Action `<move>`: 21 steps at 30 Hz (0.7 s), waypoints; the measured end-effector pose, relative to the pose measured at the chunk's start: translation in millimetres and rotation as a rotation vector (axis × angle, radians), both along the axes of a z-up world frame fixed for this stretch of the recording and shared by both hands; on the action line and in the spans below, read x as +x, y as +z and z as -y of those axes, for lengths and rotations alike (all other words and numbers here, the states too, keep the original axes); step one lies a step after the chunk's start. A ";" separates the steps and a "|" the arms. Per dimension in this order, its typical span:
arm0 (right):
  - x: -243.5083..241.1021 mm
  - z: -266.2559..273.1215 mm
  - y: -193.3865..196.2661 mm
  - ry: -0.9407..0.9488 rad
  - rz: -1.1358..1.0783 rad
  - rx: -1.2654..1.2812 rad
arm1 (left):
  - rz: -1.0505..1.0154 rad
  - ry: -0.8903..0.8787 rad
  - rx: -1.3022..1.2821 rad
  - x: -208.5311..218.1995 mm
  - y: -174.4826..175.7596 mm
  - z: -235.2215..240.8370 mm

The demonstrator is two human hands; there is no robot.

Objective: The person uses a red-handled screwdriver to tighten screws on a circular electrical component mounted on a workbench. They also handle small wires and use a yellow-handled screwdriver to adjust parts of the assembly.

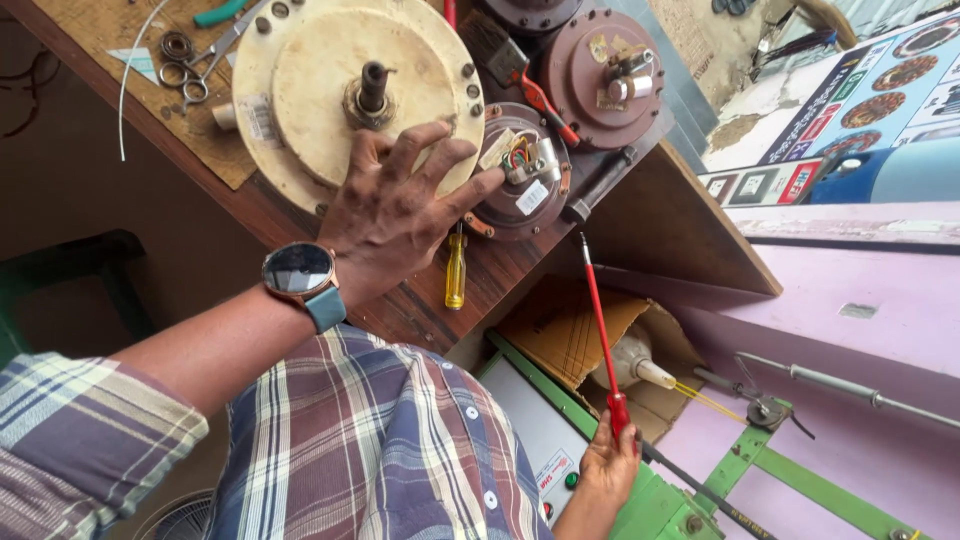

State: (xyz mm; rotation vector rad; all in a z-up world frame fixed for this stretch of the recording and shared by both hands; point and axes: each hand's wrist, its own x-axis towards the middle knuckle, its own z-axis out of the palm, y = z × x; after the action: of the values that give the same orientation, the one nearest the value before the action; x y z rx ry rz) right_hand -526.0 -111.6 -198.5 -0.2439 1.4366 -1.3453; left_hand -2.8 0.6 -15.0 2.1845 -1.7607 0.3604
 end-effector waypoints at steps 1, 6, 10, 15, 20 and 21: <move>-6.4 -0.4 -11.9 -0.016 0.002 0.007 | -0.001 -0.001 0.001 -1.6 -1.9 -0.8; 30.8 -5.2 -38.9 -0.062 0.012 -0.059 | -0.016 -0.026 -0.019 0.0 0.9 -0.7; 101.0 -17.6 -11.0 0.167 0.125 -0.034 | -0.069 -0.067 -0.052 -1.9 -1.2 -2.0; 194.6 -13.8 26.3 0.641 0.053 0.018 | -0.057 -0.057 -0.042 -2.0 -6.9 -2.1; 244.4 25.4 34.7 0.901 -0.457 -0.032 | -0.015 -0.046 -0.065 -2.4 -4.4 0.0; 248.8 31.9 37.3 0.890 -0.587 -0.117 | -0.015 -0.042 -0.080 -0.7 -3.5 0.0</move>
State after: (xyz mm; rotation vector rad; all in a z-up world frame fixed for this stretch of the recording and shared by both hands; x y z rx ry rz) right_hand -277.2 -143.5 -161.2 -1.2731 1.4259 -0.6219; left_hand -3.5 0.6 -18.5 2.0860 -1.7510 0.3971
